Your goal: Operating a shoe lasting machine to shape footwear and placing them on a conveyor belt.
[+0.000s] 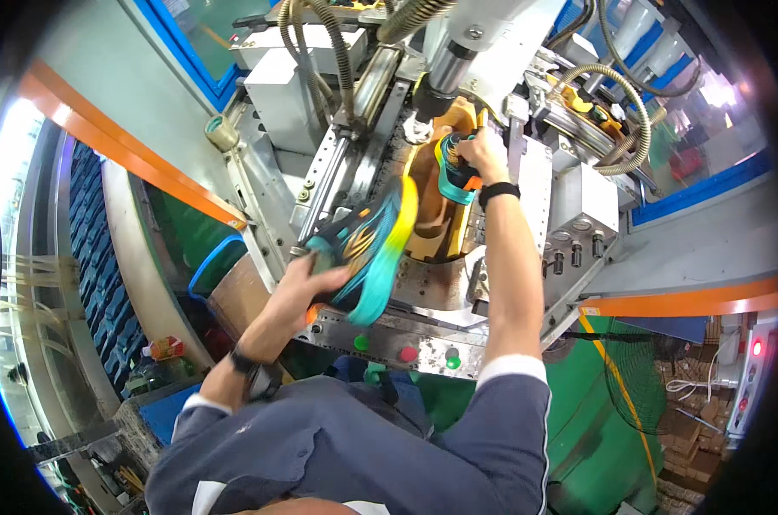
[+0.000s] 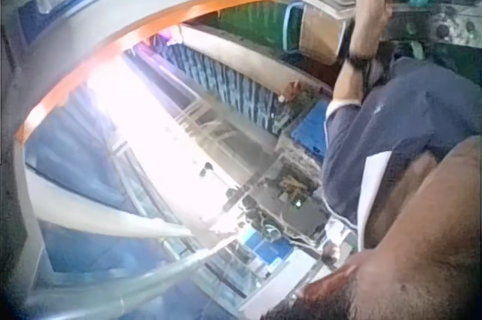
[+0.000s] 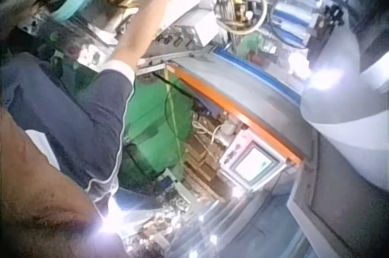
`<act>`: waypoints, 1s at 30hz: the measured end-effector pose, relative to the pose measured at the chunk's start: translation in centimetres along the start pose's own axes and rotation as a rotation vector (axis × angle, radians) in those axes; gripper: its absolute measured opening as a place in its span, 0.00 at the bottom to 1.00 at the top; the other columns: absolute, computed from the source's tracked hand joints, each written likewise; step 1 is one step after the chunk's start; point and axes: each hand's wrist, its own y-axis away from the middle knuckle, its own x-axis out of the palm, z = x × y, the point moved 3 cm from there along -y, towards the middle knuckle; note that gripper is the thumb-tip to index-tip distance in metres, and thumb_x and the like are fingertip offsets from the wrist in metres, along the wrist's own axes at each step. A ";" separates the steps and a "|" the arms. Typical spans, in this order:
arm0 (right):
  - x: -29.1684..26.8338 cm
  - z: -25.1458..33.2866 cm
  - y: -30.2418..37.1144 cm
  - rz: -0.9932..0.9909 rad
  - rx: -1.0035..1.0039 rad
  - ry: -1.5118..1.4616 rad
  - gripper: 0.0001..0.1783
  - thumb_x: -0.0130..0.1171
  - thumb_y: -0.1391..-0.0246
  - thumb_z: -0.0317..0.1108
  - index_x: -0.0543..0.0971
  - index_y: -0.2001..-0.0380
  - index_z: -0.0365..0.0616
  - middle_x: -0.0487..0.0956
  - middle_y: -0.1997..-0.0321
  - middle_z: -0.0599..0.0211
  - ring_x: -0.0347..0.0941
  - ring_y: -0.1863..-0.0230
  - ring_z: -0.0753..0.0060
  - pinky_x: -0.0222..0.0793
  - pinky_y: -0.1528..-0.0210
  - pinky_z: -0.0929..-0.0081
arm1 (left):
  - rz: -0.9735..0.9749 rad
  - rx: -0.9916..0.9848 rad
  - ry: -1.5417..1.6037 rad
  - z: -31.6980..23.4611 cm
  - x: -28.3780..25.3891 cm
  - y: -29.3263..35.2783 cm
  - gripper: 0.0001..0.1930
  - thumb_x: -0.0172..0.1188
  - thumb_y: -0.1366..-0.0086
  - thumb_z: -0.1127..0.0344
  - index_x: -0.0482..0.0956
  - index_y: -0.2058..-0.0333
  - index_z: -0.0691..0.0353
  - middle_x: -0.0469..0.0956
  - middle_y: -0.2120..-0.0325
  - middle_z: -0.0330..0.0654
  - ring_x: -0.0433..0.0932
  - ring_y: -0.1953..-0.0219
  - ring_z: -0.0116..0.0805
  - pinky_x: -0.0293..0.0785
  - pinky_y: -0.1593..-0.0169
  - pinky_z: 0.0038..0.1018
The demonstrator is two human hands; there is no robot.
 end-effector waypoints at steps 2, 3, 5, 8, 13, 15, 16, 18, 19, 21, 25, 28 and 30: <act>4.8 -1.3 -1.4 -0.068 0.004 -0.041 0.28 0.64 0.63 0.39 0.75 0.60 0.28 0.79 0.61 0.39 0.78 0.57 0.45 0.73 0.55 0.62 | -0.120 0.008 -0.093 -1.9 -1.5 6.2 0.31 0.69 0.48 0.67 0.68 0.47 0.72 0.75 0.55 0.44 0.75 0.56 0.30 0.71 0.49 0.27; 6.7 -0.4 -0.7 -0.192 -0.081 -0.020 0.24 0.62 0.60 0.38 0.72 0.62 0.30 0.79 0.63 0.40 0.78 0.58 0.44 0.74 0.58 0.60 | -0.149 0.026 0.001 -1.0 -3.1 8.5 0.33 0.70 0.50 0.67 0.68 0.47 0.73 0.75 0.55 0.44 0.75 0.55 0.32 0.70 0.47 0.28; 10.8 -2.4 -1.3 -0.318 -0.136 0.092 0.23 0.59 0.54 0.38 0.66 0.59 0.35 0.80 0.64 0.43 0.79 0.62 0.45 0.75 0.60 0.57 | -0.241 0.077 -0.009 -0.1 -5.1 12.2 0.31 0.66 0.50 0.72 0.67 0.47 0.74 0.76 0.54 0.47 0.77 0.54 0.35 0.71 0.47 0.30; 8.4 2.2 1.9 -0.275 0.023 -0.006 0.26 0.56 0.49 0.41 0.61 0.55 0.34 0.80 0.67 0.41 0.80 0.67 0.43 0.77 0.63 0.56 | -0.409 0.164 0.069 2.3 -6.1 17.8 0.30 0.63 0.49 0.75 0.66 0.46 0.74 0.75 0.53 0.49 0.78 0.55 0.37 0.73 0.47 0.31; 3.3 5.7 14.0 -0.019 -0.391 -0.047 0.24 0.56 0.48 0.43 0.72 0.51 0.38 0.80 0.61 0.44 0.77 0.59 0.43 0.72 0.57 0.53 | -0.645 0.212 0.303 8.1 -6.1 20.6 0.26 0.64 0.45 0.72 0.68 0.48 0.73 0.77 0.56 0.46 0.78 0.56 0.34 0.74 0.49 0.30; 1.4 7.2 24.2 -0.041 -0.600 -0.217 0.16 0.52 0.44 0.38 0.77 0.58 0.38 0.81 0.62 0.49 0.78 0.60 0.47 0.72 0.58 0.59 | -0.681 0.239 0.354 11.0 -5.9 22.1 0.25 0.64 0.44 0.71 0.69 0.49 0.73 0.76 0.56 0.45 0.77 0.56 0.32 0.74 0.49 0.29; 2.0 6.8 27.9 0.074 -0.596 -0.176 0.12 0.52 0.44 0.33 0.78 0.60 0.38 0.81 0.64 0.51 0.78 0.62 0.52 0.72 0.58 0.61 | -0.696 0.269 0.349 11.9 -5.9 22.4 0.24 0.63 0.44 0.71 0.69 0.49 0.73 0.76 0.55 0.45 0.76 0.55 0.31 0.73 0.48 0.28; 5.5 4.5 32.8 0.143 -0.574 -0.353 0.10 0.56 0.48 0.29 0.78 0.62 0.38 0.81 0.64 0.53 0.78 0.63 0.55 0.72 0.58 0.64 | -0.726 0.207 0.448 13.9 -4.9 23.0 0.24 0.64 0.44 0.70 0.69 0.50 0.74 0.76 0.56 0.45 0.76 0.55 0.31 0.73 0.49 0.28; 9.4 2.8 33.8 0.143 -0.609 -0.333 0.10 0.56 0.49 0.29 0.79 0.62 0.39 0.80 0.64 0.55 0.77 0.61 0.54 0.71 0.56 0.64 | -0.754 0.197 0.454 14.5 -4.3 23.8 0.24 0.65 0.45 0.71 0.70 0.51 0.74 0.77 0.58 0.45 0.77 0.57 0.31 0.73 0.49 0.27; 14.4 2.1 36.6 0.192 -0.775 -0.208 0.11 0.56 0.48 0.33 0.79 0.62 0.41 0.79 0.61 0.56 0.74 0.57 0.53 0.68 0.51 0.62 | -0.812 0.175 0.415 17.8 -4.3 25.3 0.24 0.66 0.46 0.71 0.70 0.51 0.74 0.77 0.58 0.45 0.77 0.58 0.31 0.73 0.50 0.27; 23.5 -1.2 38.1 0.256 -1.035 -0.119 0.12 0.56 0.48 0.35 0.79 0.61 0.44 0.78 0.61 0.56 0.72 0.55 0.52 0.67 0.51 0.61 | -0.975 0.050 0.434 25.4 -4.5 29.7 0.24 0.68 0.48 0.70 0.74 0.54 0.76 0.78 0.59 0.45 0.77 0.59 0.32 0.73 0.51 0.28; 24.9 -1.6 38.2 0.116 -1.137 -0.207 0.09 0.57 0.49 0.31 0.80 0.63 0.43 0.79 0.62 0.57 0.73 0.57 0.53 0.68 0.53 0.62 | -1.100 0.136 0.560 27.3 -3.3 35.0 0.23 0.69 0.48 0.70 0.75 0.55 0.74 0.78 0.60 0.44 0.77 0.59 0.32 0.74 0.53 0.28; 25.3 -1.4 37.9 0.172 -1.157 -0.246 0.10 0.56 0.48 0.30 0.79 0.62 0.40 0.79 0.61 0.55 0.72 0.56 0.51 0.66 0.50 0.61 | -1.239 0.139 0.655 29.3 -3.2 39.0 0.22 0.68 0.48 0.69 0.75 0.55 0.74 0.78 0.60 0.44 0.78 0.60 0.32 0.74 0.54 0.28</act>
